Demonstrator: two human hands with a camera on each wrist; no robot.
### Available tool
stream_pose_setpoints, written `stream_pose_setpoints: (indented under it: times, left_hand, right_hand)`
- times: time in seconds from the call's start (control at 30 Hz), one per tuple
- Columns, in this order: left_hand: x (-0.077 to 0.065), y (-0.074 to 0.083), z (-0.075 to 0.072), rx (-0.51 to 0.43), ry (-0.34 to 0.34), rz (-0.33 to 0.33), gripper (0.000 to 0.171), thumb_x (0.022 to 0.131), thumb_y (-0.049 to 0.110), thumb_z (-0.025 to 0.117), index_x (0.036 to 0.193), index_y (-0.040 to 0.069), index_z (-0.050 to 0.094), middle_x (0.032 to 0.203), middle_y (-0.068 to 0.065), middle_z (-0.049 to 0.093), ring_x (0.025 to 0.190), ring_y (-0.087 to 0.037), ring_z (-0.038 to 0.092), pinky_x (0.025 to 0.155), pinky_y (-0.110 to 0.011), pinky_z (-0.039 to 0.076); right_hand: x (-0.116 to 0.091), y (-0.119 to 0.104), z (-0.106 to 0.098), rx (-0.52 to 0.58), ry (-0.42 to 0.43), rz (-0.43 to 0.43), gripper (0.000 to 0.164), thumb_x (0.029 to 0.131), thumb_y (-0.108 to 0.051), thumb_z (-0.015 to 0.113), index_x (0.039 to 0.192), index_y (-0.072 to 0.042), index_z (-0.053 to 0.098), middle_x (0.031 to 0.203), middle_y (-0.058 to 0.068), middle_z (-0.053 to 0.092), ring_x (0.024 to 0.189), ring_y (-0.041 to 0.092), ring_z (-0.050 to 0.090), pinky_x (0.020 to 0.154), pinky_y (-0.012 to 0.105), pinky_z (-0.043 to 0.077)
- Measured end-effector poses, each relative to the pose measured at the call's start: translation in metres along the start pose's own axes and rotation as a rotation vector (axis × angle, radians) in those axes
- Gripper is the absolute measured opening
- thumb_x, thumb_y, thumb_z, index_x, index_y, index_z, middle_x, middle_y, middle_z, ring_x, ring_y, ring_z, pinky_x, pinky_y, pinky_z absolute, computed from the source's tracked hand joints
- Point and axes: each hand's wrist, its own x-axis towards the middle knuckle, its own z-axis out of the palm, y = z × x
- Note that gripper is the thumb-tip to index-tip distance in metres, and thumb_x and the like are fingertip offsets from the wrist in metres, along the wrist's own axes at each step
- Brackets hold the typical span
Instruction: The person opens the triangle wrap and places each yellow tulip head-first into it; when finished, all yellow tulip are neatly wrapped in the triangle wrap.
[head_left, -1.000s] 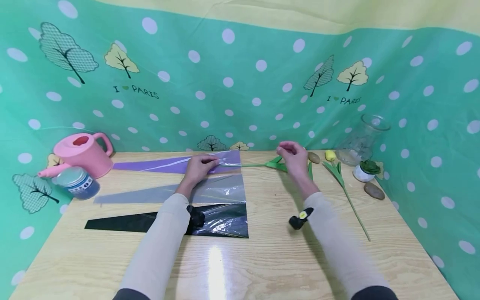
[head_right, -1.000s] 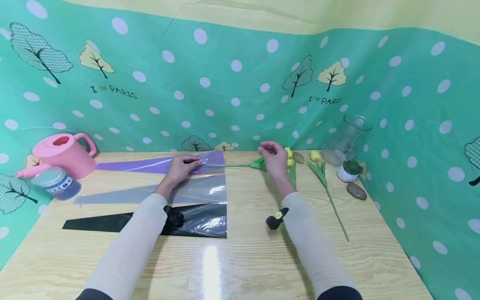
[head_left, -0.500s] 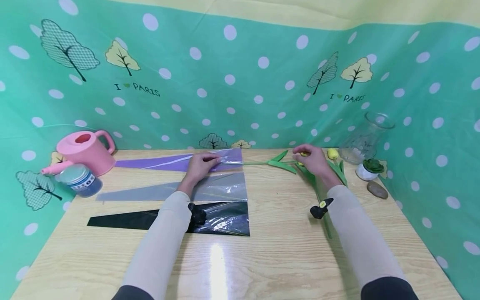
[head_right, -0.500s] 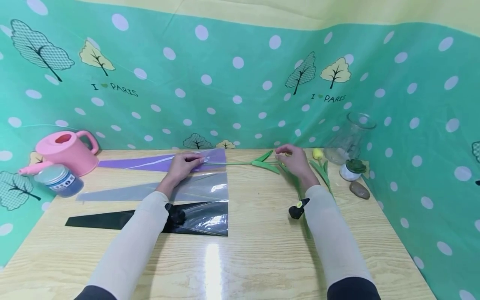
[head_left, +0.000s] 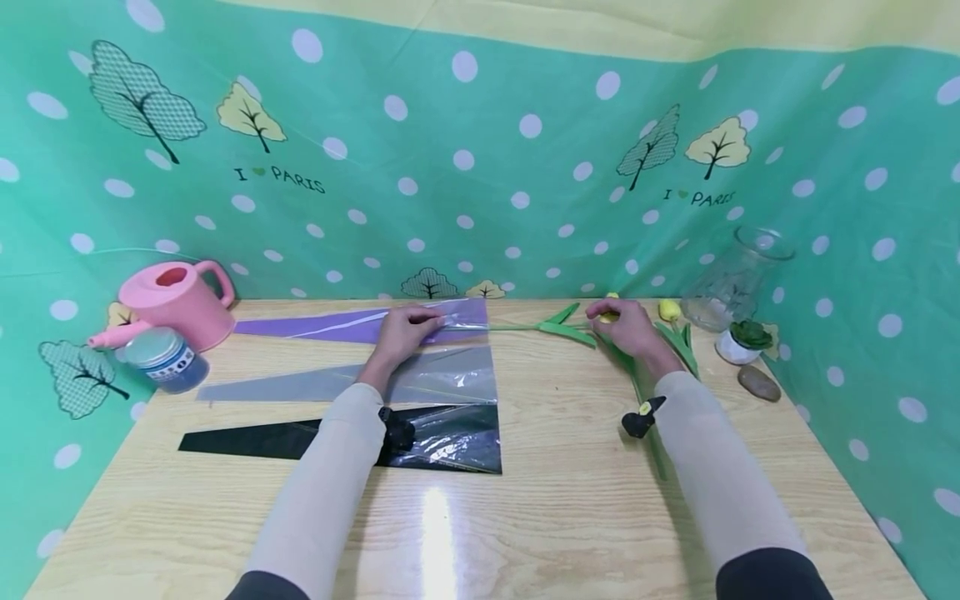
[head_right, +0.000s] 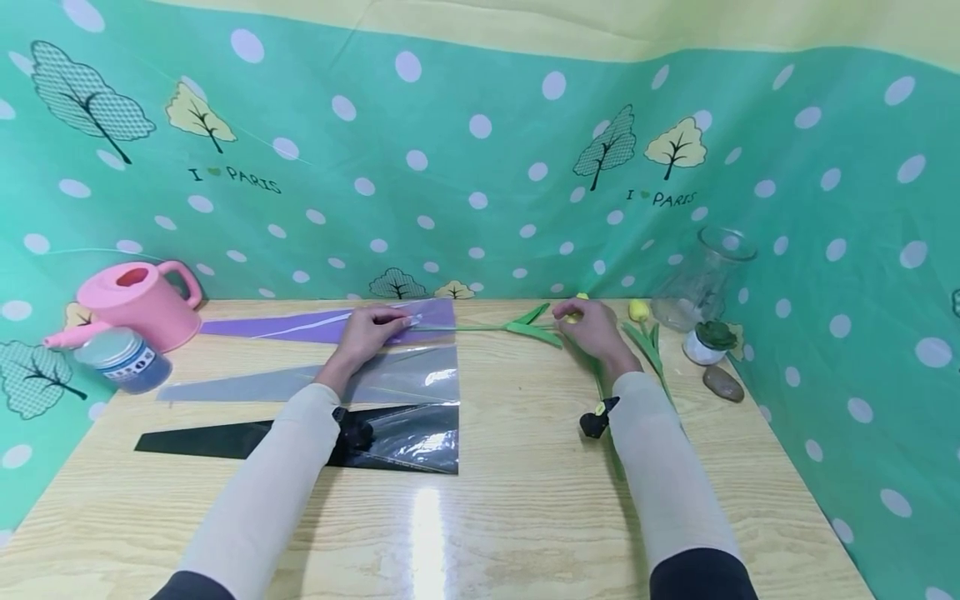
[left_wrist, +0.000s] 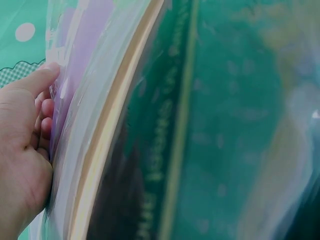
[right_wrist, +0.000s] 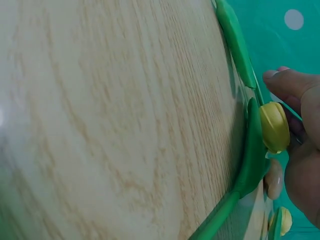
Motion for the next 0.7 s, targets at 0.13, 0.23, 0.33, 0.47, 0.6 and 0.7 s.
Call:
stream_pose_setpoints:
  times: [0.13,0.23,0.33,0.47,0.6,0.7]
  left_hand:
    - [-0.001,0.000,0.001,-0.005,0.001,-0.005,0.022,0.093,0.021,0.078,0.111,0.008,0.080,0.117,-0.014,0.076,0.114,-0.031,0.068,0.106,-0.044,0.051]
    - [-0.002,-0.001,0.002,-0.010,-0.003,-0.005,0.021,0.093,0.022,0.078,0.110,0.009,0.081,0.117,-0.014,0.076,0.114,-0.031,0.068,0.106,-0.045,0.051]
    - [-0.002,0.000,0.002,-0.010,-0.004,-0.005,0.022,0.093,0.023,0.078,0.110,0.009,0.081,0.118,-0.014,0.076,0.115,-0.032,0.068,0.107,-0.045,0.050]
    - [-0.002,0.001,0.002,-0.012,-0.003,-0.009,0.022,0.093,0.022,0.078,0.110,0.009,0.081,0.118,-0.014,0.076,0.115,-0.032,0.068,0.107,-0.046,0.050]
    - [-0.002,0.002,0.000,-0.014,-0.009,-0.020,0.022,0.094,0.023,0.078,0.111,0.009,0.080,0.119,-0.013,0.075,0.115,-0.030,0.067,0.106,-0.045,0.050]
    - [-0.002,0.002,-0.002,-0.020,-0.018,-0.035,0.022,0.094,0.023,0.077,0.111,0.009,0.080,0.119,-0.013,0.075,0.114,-0.030,0.067,0.105,-0.044,0.051]
  right_hand:
    - [0.000,0.003,0.003,-0.010,0.010,-0.024,0.026,0.099,-0.012,0.069,0.124,-0.004,0.069,0.127,0.018,0.067,0.119,0.035,0.060,0.099,0.046,0.050]
    - [-0.002,0.005,0.003,-0.037,0.011,-0.034,0.027,0.098,-0.013,0.071,0.123,-0.005,0.071,0.126,0.017,0.069,0.120,0.035,0.061,0.103,0.049,0.050]
    - [-0.002,0.006,0.004,-0.081,0.011,-0.054,0.025,0.097,-0.015,0.073,0.120,-0.007,0.073,0.124,0.016,0.071,0.120,0.035,0.062,0.105,0.051,0.049]
    - [-0.001,0.009,0.006,-0.117,-0.006,-0.096,0.019,0.098,-0.013,0.071,0.115,-0.006,0.075,0.121,0.018,0.073,0.118,0.036,0.064,0.106,0.052,0.049]
    - [0.001,0.004,0.009,-0.117,-0.012,-0.113,0.018,0.099,-0.011,0.069,0.114,-0.004,0.076,0.119,0.020,0.073,0.115,0.037,0.066,0.101,0.052,0.052]
    - [0.001,-0.005,0.012,-0.114,-0.006,-0.113,0.018,0.100,-0.012,0.069,0.114,-0.006,0.076,0.120,0.018,0.073,0.115,0.036,0.066,0.097,0.051,0.054]
